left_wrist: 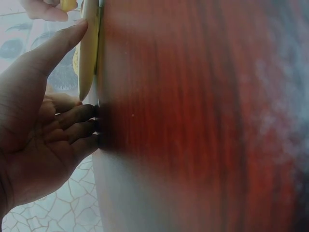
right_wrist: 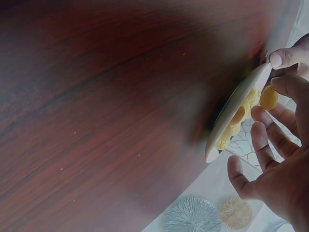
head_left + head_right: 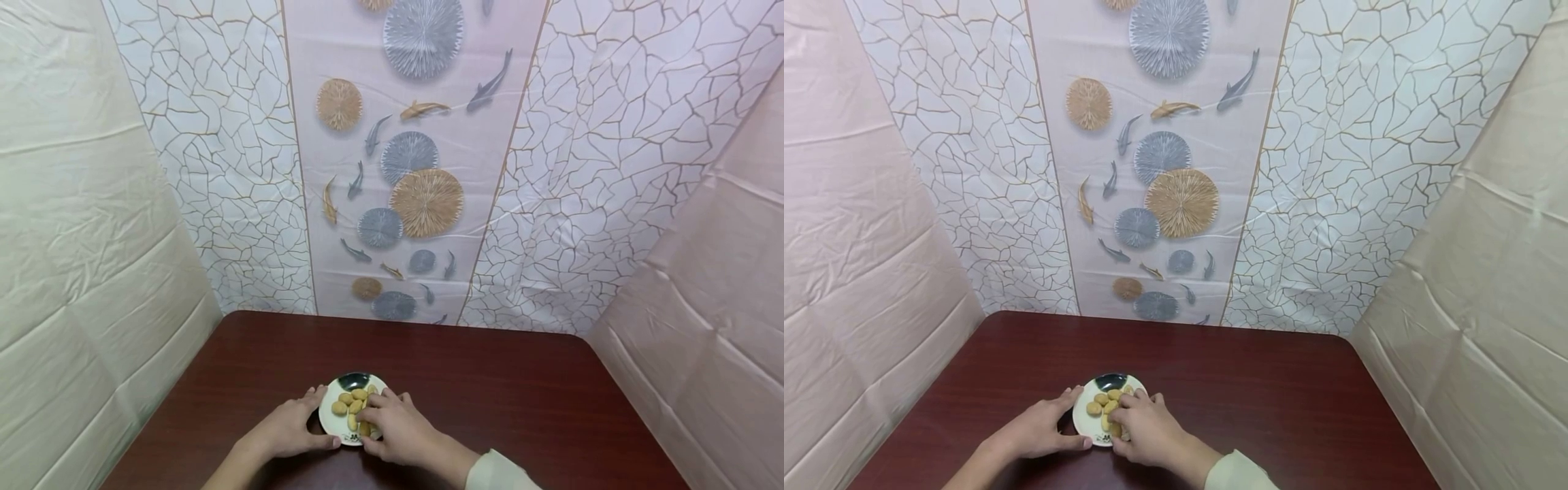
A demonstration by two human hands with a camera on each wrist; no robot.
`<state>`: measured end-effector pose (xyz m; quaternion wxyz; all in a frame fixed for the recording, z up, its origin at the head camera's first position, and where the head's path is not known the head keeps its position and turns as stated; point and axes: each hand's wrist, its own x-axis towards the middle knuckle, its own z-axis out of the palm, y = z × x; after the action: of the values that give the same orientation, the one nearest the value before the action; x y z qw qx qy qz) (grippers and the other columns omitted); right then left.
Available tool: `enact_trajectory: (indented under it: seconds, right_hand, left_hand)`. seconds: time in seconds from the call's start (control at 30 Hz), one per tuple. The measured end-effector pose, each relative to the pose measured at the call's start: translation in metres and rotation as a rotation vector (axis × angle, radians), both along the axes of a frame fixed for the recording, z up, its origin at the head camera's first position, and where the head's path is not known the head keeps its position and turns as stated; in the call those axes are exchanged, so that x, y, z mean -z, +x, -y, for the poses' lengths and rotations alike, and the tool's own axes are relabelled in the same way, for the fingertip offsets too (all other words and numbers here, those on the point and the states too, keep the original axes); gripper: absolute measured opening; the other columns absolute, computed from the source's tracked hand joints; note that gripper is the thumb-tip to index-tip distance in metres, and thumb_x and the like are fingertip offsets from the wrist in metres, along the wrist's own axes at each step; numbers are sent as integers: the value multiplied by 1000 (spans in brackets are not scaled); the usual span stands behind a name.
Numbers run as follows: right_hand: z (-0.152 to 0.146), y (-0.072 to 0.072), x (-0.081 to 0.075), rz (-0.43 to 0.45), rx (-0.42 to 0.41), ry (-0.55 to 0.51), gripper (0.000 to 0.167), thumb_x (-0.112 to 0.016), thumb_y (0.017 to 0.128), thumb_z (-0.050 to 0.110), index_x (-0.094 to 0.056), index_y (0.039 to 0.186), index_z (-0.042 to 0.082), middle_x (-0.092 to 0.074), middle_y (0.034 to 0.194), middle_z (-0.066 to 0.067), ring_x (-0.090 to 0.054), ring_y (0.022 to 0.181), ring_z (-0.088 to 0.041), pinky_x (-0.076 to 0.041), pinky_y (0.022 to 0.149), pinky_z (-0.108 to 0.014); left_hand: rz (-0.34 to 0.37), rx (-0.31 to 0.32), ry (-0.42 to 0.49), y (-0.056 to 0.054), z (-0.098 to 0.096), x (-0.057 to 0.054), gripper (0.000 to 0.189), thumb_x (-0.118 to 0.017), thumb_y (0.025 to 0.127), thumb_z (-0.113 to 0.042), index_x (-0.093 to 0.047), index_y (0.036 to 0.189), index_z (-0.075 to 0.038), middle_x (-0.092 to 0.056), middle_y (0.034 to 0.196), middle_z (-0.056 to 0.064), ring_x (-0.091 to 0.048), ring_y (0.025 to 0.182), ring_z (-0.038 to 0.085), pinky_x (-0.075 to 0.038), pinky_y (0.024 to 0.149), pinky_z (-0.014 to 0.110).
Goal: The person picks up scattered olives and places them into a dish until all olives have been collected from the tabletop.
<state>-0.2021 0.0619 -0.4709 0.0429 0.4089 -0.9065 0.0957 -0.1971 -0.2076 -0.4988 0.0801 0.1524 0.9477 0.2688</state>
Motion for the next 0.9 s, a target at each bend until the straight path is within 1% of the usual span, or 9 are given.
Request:
enact_trajectory:
  seconds: [0.23,0.47,0.9]
  right_hand:
    - [3,0,2,10,25,20,26,-80,100,38,-83,123,26,-71,115,12,-54,101,-7,-42,77,-34]
    - [4,-1,5,19,35,28,26,-79,100,39,-82,122,26,-71,116,11,-54,101,-8,-42,76,-34]
    - [5,-2,7,12,50,27,26,-80,100,41,-82,121,26,-70,115,10,-55,101,-9,-40,76,-33]
  left_hand:
    - [0,5,-4,-1,0,0,120,-88,84,-68,-41,168,4,-46,168,35,-52,149,59,-45,119,75]
    - [19,-5,-7,-1,0,1,120,-87,84,-69,-41,168,2,-46,168,34,-53,147,61,-45,119,75]
    - [27,-9,-17,-3,1,2,120,-87,84,-70,-40,169,1,-45,169,34,-53,148,60,-45,119,74]
